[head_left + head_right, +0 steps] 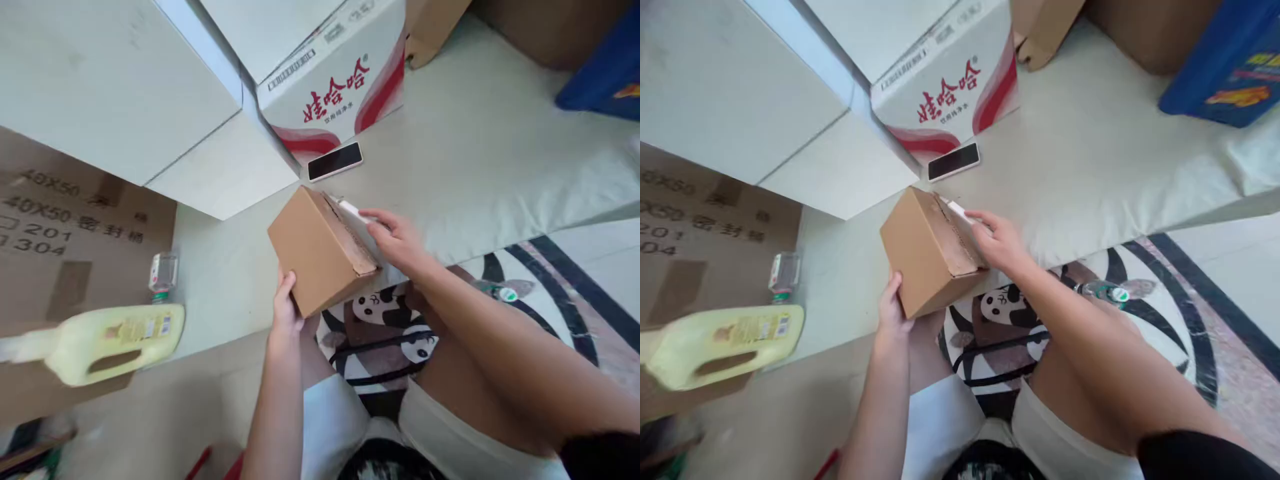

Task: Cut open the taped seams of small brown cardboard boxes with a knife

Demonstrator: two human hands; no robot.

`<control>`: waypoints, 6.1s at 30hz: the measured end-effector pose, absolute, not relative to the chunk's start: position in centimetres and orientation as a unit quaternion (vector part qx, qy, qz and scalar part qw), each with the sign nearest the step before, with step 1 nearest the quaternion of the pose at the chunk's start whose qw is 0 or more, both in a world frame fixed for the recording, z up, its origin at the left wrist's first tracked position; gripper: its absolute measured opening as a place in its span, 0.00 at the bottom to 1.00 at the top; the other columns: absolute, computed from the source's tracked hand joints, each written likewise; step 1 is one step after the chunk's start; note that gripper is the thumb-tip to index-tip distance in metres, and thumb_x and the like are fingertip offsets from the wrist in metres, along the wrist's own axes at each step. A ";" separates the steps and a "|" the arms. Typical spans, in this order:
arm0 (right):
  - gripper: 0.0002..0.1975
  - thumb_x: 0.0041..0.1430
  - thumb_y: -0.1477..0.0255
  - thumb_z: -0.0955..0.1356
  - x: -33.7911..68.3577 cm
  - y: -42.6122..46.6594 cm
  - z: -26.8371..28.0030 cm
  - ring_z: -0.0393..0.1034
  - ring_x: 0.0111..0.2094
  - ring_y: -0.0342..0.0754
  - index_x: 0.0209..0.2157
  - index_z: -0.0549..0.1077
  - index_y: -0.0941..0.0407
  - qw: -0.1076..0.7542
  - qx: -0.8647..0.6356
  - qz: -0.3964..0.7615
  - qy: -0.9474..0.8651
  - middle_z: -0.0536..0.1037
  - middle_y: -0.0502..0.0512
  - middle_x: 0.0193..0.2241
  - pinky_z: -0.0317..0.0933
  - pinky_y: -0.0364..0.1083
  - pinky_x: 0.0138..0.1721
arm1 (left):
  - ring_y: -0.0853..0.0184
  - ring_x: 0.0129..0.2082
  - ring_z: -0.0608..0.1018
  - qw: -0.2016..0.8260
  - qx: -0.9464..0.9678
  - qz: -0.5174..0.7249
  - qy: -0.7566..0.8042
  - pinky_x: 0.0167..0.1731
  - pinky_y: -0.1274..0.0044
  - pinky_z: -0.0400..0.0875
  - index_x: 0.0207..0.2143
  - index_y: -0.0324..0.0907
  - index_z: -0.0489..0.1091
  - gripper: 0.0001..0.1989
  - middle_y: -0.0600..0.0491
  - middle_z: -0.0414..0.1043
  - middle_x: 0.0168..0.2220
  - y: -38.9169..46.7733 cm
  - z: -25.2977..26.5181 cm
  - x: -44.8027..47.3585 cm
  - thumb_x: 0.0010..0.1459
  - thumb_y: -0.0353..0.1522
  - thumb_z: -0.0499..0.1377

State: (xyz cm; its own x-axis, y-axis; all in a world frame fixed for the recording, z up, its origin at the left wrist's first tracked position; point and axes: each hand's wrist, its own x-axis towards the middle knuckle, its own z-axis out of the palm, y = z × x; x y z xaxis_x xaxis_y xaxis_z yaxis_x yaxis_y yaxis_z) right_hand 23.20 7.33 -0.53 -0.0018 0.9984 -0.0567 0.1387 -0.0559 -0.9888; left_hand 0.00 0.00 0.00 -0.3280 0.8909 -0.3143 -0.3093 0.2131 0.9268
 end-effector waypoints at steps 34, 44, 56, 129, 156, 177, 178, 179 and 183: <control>0.14 0.59 0.63 0.67 28.9 8.7 0.5 0.72 0.31 0.50 0.36 0.84 0.51 0.236 -0.561 0.500 -0.616 0.80 0.51 0.28 0.61 0.46 0.32 | 0.53 0.59 0.76 0.474 0.312 0.582 0.583 0.53 0.67 0.74 0.60 0.50 0.69 0.35 0.49 0.74 0.60 2.7 -0.7 1.9 0.48 0.41 0.68; 0.25 0.62 0.67 0.62 29.6 7.9 -0.4 0.73 0.46 0.63 0.58 0.75 0.55 0.247 -0.748 0.251 -0.563 0.80 0.66 0.44 0.67 0.57 0.43 | 0.53 0.45 0.83 0.509 0.214 0.535 0.639 0.47 0.66 0.76 0.41 0.41 0.75 0.29 0.47 0.82 0.38 1.3 -0.2 -1.0 0.41 0.48 0.73; 0.34 0.51 0.74 0.64 26.8 7.1 -1.6 0.67 0.64 0.61 0.61 0.72 0.49 0.326 -0.344 0.482 -0.737 0.74 0.54 0.62 0.62 0.64 0.64 | 0.52 0.48 0.82 0.521 0.237 0.571 0.589 0.41 0.65 0.80 0.44 0.45 0.76 0.24 0.47 0.81 0.46 -0.9 2.7 -2.5 0.49 0.49 0.67; 0.16 0.64 0.65 0.63 24.9 7.2 -2.1 0.73 0.49 0.61 0.40 0.80 0.57 0.341 -0.629 0.252 -0.651 0.79 0.66 0.45 0.64 0.59 0.53 | 0.65 0.33 0.84 0.511 0.090 0.577 0.631 0.35 0.73 0.80 0.46 0.39 0.76 0.11 0.51 0.84 0.37 -0.5 1.7 -1.9 0.66 0.35 0.58; 0.25 0.67 0.64 0.60 25.4 7.6 -1.9 0.77 0.49 0.57 0.61 0.74 0.52 0.274 -0.567 0.430 -0.647 0.84 0.59 0.48 0.68 0.54 0.50 | 0.38 0.75 0.44 0.107 0.677 0.085 0.723 0.70 0.46 0.46 0.66 0.54 0.65 0.40 0.48 0.50 0.74 4.1 4.9 1.8 0.53 0.56 0.63; 0.24 0.69 0.69 0.59 25.2 7.9 -0.5 0.77 0.38 0.52 0.61 0.75 0.49 0.177 -0.519 0.449 -0.706 0.84 0.55 0.34 0.64 0.46 0.41 | 0.41 0.74 0.51 0.065 0.785 -0.013 0.615 0.69 0.45 0.48 0.67 0.57 0.63 0.35 0.50 0.52 0.74 5.5 6.1 2.6 0.59 0.50 0.62; 0.24 0.68 0.70 0.59 25.3 7.9 -0.3 0.77 0.38 0.52 0.61 0.75 0.49 0.174 -0.516 0.453 -0.706 0.84 0.55 0.33 0.64 0.46 0.41 | 0.41 0.74 0.51 0.061 0.787 -0.012 0.614 0.69 0.46 0.49 0.67 0.56 0.63 0.35 0.49 0.52 0.74 5.5 6.1 2.6 0.58 0.49 0.62; 0.25 0.68 0.71 0.59 25.3 7.9 -0.2 0.76 0.37 0.52 0.61 0.75 0.48 0.173 -0.511 0.457 -0.707 0.84 0.54 0.34 0.64 0.46 0.41 | 0.40 0.74 0.52 0.058 0.788 -0.012 0.613 0.68 0.46 0.50 0.66 0.56 0.64 0.35 0.49 0.53 0.74 5.5 6.0 2.6 0.58 0.49 0.62; 0.24 0.67 0.71 0.59 25.7 7.9 0.2 0.75 0.36 0.50 0.58 0.77 0.48 0.170 -0.496 0.485 -0.700 0.84 0.54 0.35 0.63 0.45 0.40 | 0.40 0.74 0.53 0.052 0.787 -0.012 0.615 0.68 0.46 0.51 0.66 0.55 0.65 0.34 0.48 0.54 0.73 5.4 6.1 3.1 0.57 0.47 0.63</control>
